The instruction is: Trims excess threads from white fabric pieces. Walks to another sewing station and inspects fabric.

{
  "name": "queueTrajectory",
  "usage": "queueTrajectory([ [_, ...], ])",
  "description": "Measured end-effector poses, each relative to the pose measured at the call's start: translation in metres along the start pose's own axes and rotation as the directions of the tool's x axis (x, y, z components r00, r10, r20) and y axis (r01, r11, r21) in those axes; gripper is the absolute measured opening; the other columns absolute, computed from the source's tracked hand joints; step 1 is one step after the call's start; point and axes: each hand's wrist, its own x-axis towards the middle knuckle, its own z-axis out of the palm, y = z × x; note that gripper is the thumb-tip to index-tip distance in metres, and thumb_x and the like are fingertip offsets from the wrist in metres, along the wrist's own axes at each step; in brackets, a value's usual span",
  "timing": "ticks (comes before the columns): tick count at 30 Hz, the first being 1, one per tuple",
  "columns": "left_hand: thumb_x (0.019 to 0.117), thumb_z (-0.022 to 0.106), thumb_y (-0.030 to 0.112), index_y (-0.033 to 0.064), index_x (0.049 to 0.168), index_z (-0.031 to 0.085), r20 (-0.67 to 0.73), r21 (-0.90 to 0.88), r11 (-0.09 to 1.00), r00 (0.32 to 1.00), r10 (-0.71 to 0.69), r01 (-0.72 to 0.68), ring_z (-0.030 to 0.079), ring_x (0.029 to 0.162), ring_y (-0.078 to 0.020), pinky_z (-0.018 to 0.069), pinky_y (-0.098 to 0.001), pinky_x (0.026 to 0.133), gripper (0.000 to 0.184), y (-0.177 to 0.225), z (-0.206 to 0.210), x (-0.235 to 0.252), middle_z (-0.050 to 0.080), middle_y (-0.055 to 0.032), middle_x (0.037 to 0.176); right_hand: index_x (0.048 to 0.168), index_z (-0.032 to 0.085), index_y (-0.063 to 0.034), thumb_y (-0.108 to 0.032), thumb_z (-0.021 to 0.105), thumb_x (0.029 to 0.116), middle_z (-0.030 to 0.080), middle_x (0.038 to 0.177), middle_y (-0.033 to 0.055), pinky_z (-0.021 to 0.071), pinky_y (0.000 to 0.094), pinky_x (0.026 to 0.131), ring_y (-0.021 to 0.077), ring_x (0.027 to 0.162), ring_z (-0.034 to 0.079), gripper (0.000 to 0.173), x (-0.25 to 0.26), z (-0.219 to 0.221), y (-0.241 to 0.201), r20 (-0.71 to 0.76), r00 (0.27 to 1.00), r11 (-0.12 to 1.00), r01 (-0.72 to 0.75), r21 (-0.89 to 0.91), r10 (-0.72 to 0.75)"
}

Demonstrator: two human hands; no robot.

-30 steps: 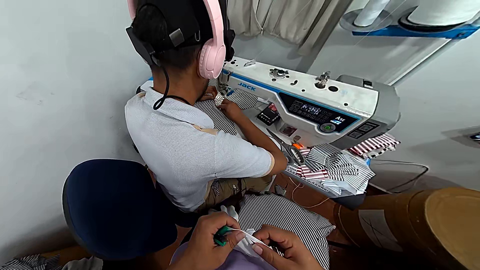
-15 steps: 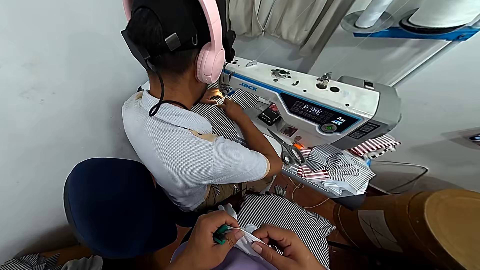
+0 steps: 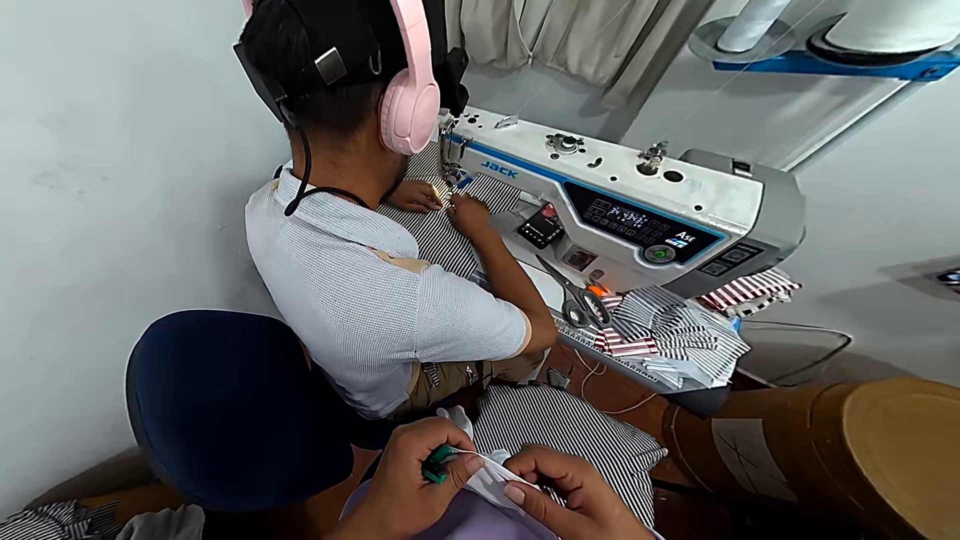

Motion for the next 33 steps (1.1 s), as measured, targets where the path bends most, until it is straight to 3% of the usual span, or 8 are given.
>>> queueTrajectory([
  [33, 0.1008, 0.065, 0.024, -0.0007, 0.093, 0.068, -0.006, 0.011, 1.000, 1.000, -0.021, 0.021, 0.057, 0.074, 0.0003, 0.0468, -0.0135, 0.067, 0.026, 0.0016, 0.0024, -0.0096, 0.064, -0.0040, 0.080, 0.097, 0.070, -0.0033, -0.021, 0.066, 0.0991, 0.067, 0.083, -0.0020, 0.0469, 0.0099, 0.066, -0.0061, 0.073, 0.057, 0.019, -0.0037, 0.0024, 0.0058, 0.006, 1.000, 1.000, 0.031, -0.005, -0.031],
])
